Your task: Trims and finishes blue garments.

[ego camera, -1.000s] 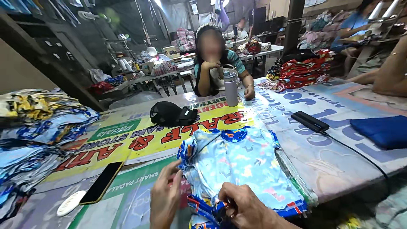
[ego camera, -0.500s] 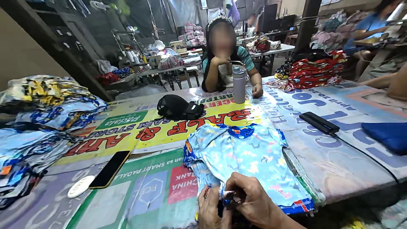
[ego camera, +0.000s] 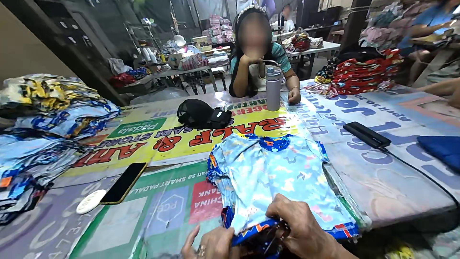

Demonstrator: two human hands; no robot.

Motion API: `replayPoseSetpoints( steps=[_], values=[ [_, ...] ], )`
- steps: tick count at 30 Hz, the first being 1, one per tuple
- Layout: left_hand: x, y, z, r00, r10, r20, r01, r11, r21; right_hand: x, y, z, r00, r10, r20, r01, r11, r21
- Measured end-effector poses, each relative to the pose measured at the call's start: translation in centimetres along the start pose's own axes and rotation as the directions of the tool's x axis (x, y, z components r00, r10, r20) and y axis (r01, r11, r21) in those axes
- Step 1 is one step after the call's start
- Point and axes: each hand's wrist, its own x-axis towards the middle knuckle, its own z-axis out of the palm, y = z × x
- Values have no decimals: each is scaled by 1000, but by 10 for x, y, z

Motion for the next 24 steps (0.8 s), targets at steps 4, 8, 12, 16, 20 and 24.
replayPoseSetpoints(
  steps=[4, 8, 12, 16, 20, 24],
  values=[
    [-33, -8, -6, 990, 25, 139, -51, 982, 182, -23, 6, 2, 970, -46, 239, 85, 984, -156],
    [-56, -12, 10, 976, -50, 211, 14, 986, 169, -21, 12, -11, 901, 39, 431, -43, 999, 0],
    [-52, -3, 8, 983, -96, 158, 80, 991, 105, -8, 17, -24, 941, 113, 318, -167, 975, 146],
    [-50, 3, 13, 999, 8, 53, -13, 995, 95, 12, 8, -24, 937, 275, 214, -345, 822, 452],
    [-50, 5, 11, 988, 35, 148, -54, 990, 127, 34, -3, -20, 833, 310, 459, -535, 236, 811],
    [-58, 1, 15, 984, 28, 178, -52, 990, 128, 74, -19, -28, 879, 234, 416, -423, -22, 906]
  ],
)
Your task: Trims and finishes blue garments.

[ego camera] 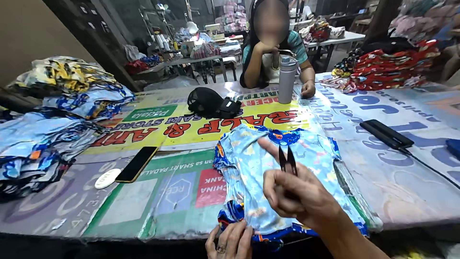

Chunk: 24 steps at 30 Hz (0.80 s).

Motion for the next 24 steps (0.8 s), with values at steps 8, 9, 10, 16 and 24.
replayPoseSetpoints(
  steps=[8, 9, 10, 16, 24],
  values=[
    [-19, 4, 4, 988, -39, -149, 33, 998, -44, 18, -14, 9, 991, -125, 37, 124, 992, 28],
    [-19, 5, 3, 985, -44, -168, 32, 997, -69, 14, -9, 6, 991, -136, 19, 136, 990, -30],
    [-17, 7, -1, 980, -51, -190, 32, 994, -104, 9, -2, 2, 991, -133, -7, 132, 987, -88],
    [15, 34, -42, 947, -265, -184, 113, 807, -580, -39, 29, -18, 984, 26, -174, -48, 992, -119],
    [24, 43, -9, 950, -291, 116, 313, 871, -378, -63, 51, -24, 968, 67, -241, -124, 966, -228]
  ],
)
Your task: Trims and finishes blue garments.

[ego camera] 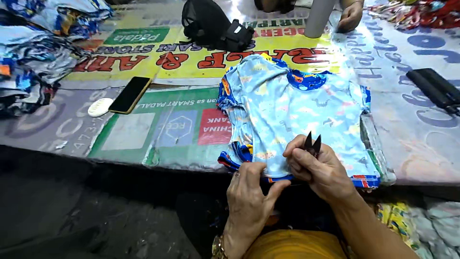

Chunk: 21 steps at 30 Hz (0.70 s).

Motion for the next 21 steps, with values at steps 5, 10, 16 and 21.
replayPoseSetpoints(
  steps=[5, 10, 16, 21],
  values=[
    [-5, -5, -4, 1000, 0, 20, 1, 999, -49, 0, 12, -3, 998, -10, 63, 22, 981, -192],
    [-18, -6, -20, 999, -32, -29, 24, 972, -234, 1, 13, -11, 938, -109, 330, 265, 838, -476],
    [-20, 7, -17, 990, 58, -129, -94, 951, -295, -4, 18, 6, 912, -196, 360, 404, 577, -710],
    [-29, 14, -5, 974, -66, -218, -40, 891, -452, -3, 21, -1, 929, -218, 300, 351, 774, -526]
  ],
)
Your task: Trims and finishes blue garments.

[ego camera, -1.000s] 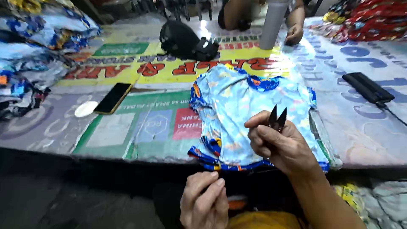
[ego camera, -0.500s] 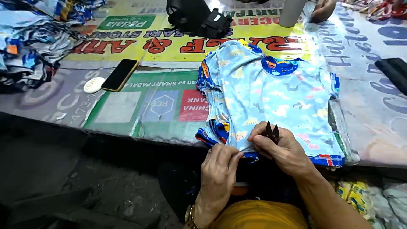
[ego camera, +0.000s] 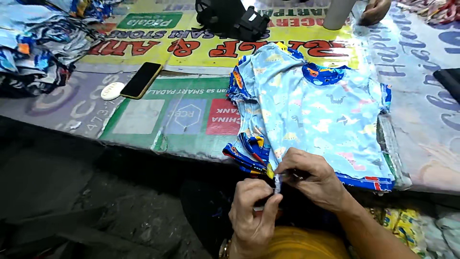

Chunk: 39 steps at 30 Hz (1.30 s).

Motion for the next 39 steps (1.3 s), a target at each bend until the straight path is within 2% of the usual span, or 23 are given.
replayPoseSetpoints(
  steps=[2, 5, 6, 8, 13, 16, 19, 20, 21, 23, 25, 27, 29, 32, 35, 39],
  values=[
    [-3, 3, 4, 980, -200, 24, 201, 966, -160, -1, -1, -3, 999, 37, -6, -37, 994, 98],
    [-2, 3, 8, 856, -475, 203, 517, 780, -354, -2, -1, -4, 999, 44, 4, -44, 987, 156],
    [0, 2, 9, 821, -518, 240, 570, 718, -400, -2, 0, -4, 1000, 28, 5, -29, 986, 164],
    [4, 3, 11, 801, -546, 246, 592, 659, -464, -2, 1, -4, 1000, -6, 7, 5, 987, 161],
    [17, 7, 14, 850, -515, 108, 505, 740, -445, -4, 0, -2, 999, -41, -21, 43, 995, 85],
    [15, 6, 15, 888, -459, 36, 415, 764, -494, -4, -1, -1, 997, 8, -78, 7, 982, 191],
    [13, 6, 19, 897, -442, 25, 379, 738, -558, -3, -4, -2, 991, 98, -89, -68, 954, 291],
    [12, 5, 20, 907, -422, 8, 361, 766, -532, -3, -5, -2, 988, 124, -89, -91, 948, 303],
    [11, 4, 21, 933, -361, -14, 319, 840, -438, -2, -6, -2, 986, 141, -88, -108, 946, 306],
    [10, 0, 16, 988, -153, 0, 153, 985, -74, -1, -6, -2, 987, 140, -82, -112, 954, 277],
    [14, -1, 10, 996, 26, 84, -43, 976, 214, -1, -6, 0, 992, 101, -76, -82, 973, 217],
    [16, -3, 5, 982, 89, 167, -140, 936, 323, -3, -9, 2, 996, 47, -81, -36, 991, 130],
    [17, -8, 1, 975, 91, 205, -155, 934, 322, -6, -14, 6, 997, -19, -77, 16, 999, -29],
    [18, -16, -4, 972, 102, 212, -164, 939, 301, -13, -22, 16, 991, -124, -56, 99, 940, -327],
    [19, -28, -10, 970, 145, 197, -202, 928, 313, -21, -29, 17, 990, -137, -22, 116, 908, -402],
    [15, -31, -25, 946, 232, 226, -308, 858, 412, -27, -35, 0, 998, -52, -35, 27, 861, -508]
  ],
)
